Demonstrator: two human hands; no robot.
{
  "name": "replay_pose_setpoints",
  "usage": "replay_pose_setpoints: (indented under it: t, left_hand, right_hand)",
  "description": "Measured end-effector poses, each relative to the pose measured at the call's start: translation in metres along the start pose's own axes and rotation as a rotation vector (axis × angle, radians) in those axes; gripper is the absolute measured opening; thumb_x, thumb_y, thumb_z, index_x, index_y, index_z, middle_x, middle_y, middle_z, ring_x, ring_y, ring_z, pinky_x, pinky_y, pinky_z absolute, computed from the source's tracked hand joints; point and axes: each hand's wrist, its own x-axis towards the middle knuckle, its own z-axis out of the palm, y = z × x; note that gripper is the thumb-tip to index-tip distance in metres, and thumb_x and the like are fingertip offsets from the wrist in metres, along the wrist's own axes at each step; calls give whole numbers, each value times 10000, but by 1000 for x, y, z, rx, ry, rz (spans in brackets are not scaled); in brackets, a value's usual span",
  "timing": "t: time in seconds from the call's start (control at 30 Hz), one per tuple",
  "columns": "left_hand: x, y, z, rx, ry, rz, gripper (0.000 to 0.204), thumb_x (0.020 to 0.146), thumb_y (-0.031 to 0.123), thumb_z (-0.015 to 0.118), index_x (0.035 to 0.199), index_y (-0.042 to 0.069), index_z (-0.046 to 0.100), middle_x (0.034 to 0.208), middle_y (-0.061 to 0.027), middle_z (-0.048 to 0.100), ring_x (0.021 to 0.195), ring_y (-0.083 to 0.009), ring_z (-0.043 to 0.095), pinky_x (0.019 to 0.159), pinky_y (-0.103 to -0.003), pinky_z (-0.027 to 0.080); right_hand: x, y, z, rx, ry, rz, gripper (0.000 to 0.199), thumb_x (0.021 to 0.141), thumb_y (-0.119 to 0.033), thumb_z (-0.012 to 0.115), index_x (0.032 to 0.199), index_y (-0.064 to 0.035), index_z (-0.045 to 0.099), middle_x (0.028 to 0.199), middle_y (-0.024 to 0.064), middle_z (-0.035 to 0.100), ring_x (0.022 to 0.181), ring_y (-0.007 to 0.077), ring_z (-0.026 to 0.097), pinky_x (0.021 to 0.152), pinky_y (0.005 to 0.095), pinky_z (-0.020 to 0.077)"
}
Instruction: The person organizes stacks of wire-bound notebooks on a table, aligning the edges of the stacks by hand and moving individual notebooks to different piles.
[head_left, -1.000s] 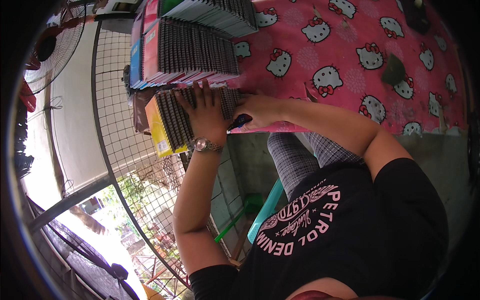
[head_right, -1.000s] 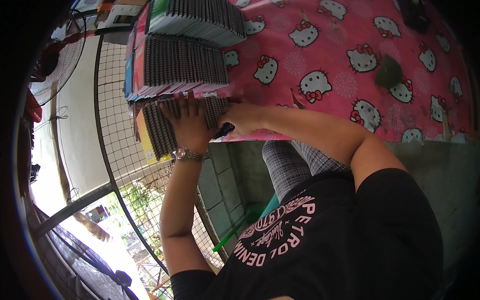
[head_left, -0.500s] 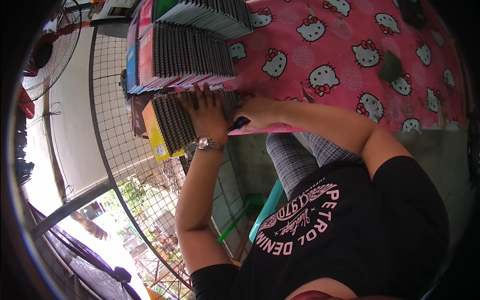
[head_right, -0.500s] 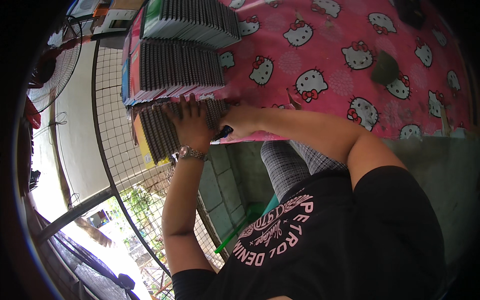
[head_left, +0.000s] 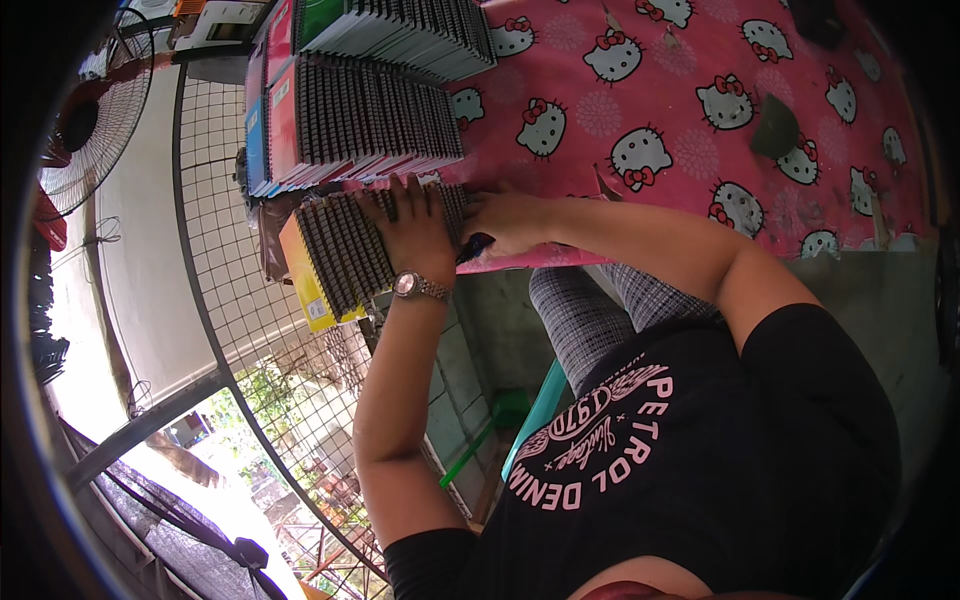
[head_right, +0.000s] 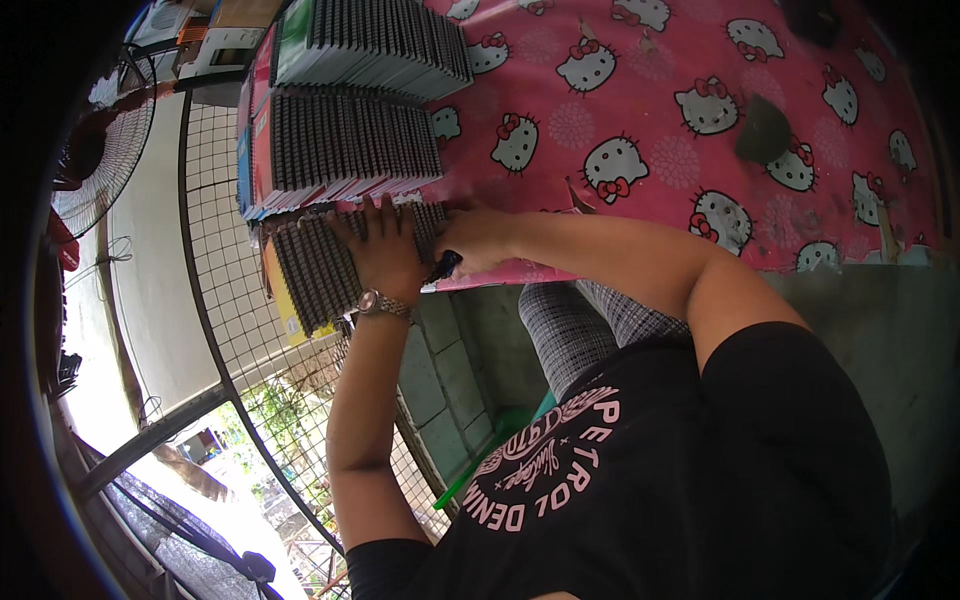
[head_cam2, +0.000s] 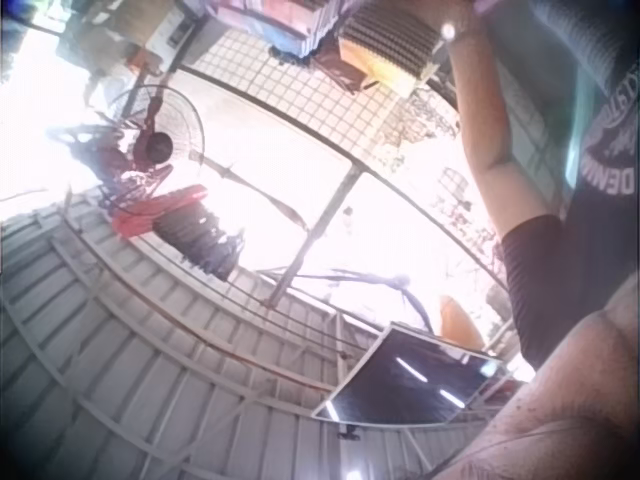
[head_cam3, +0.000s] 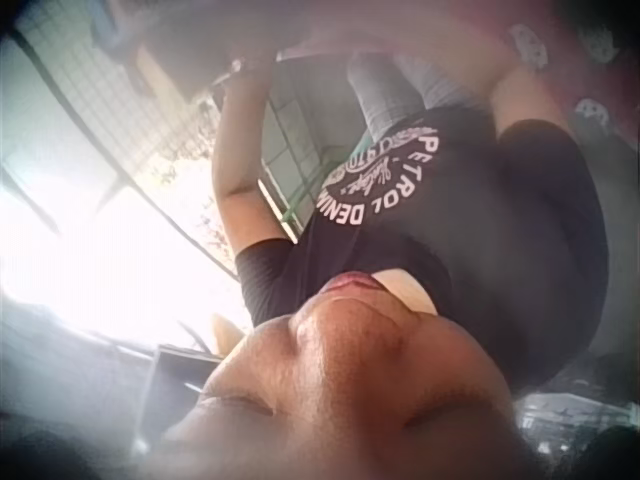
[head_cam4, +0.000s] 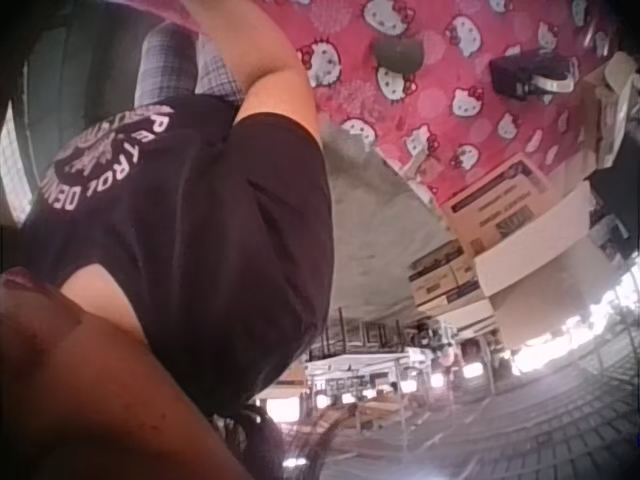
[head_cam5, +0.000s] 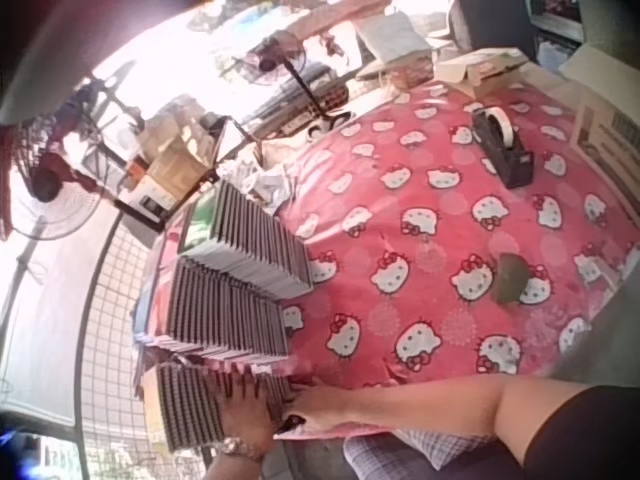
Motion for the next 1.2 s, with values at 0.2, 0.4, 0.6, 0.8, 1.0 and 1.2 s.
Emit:
replay_pose_setpoints:
  t: [0.2, 0.4, 0.6, 0.8, 1.0, 1.2]
  left_hand:
    - [0, -1, -1, -1, -19, 20, 578, 920, 356, 475, 1452, 138, 412, 1554, -101, 322, 1472, -317, 178, 1092, -743, -46]
    - [-1, 1, 2, 30, -19, 6, 563, 923, 346, 461, 1446, 140, 421, 1545, -96, 339, 1466, -312, 199, 1087, -750, -45]
    - [5, 1, 17, 80, 114, 23, 861, 708, 613, 694, 1403, 155, 473, 1512, -117, 385, 1445, -334, 251, 1081, -768, 8]
    - [4, 4, 12, -16, 73, 16, 885, 686, 565, 745, 1410, 144, 460, 1513, -115, 381, 1442, -339, 255, 1083, -769, 6]
    - [7, 5, 17, 76, 113, 29, 869, 715, 608, 693, 1410, 141, 460, 1515, -111, 380, 1446, -340, 244, 1084, -770, -1]
    - [4, 10, 4, 39, -34, 14, 587, 924, 395, 479, 1447, 138, 416, 1532, -99, 360, 1454, -326, 225, 1096, -748, -7]
  right_hand:
    - [20, 2, -4, 427, -518, 320, 370, 884, -361, 628, 1156, -115, 673, 1069, 114, 701, 1002, 301, 658, 866, 442, 508]
    - [7, -15, -13, 168, -385, 265, 370, 918, -345, 556, 1189, -114, 656, 1102, 148, 687, 1042, 333, 643, 900, 449, 501]
    - [7, -10, 9, 277, -394, 335, 357, 871, -356, 615, 1147, -132, 647, 1079, 164, 676, 1020, 347, 640, 904, 455, 496]
    - [-13, -7, 14, -36, -78, 101, 432, 903, -434, 570, 1195, -119, 614, 1141, 167, 645, 1066, 355, 621, 955, 520, 425]
    - [8, 3, 18, 251, -436, 339, 477, 842, -465, 637, 1207, -158, 622, 1146, 132, 652, 1146, 341, 580, 962, 515, 426]
    - [-7, -2, 0, 54, -235, 214, 394, 856, -412, 625, 1163, -168, 658, 1165, 126, 654, 1147, 339, 580, 953, 486, 448]
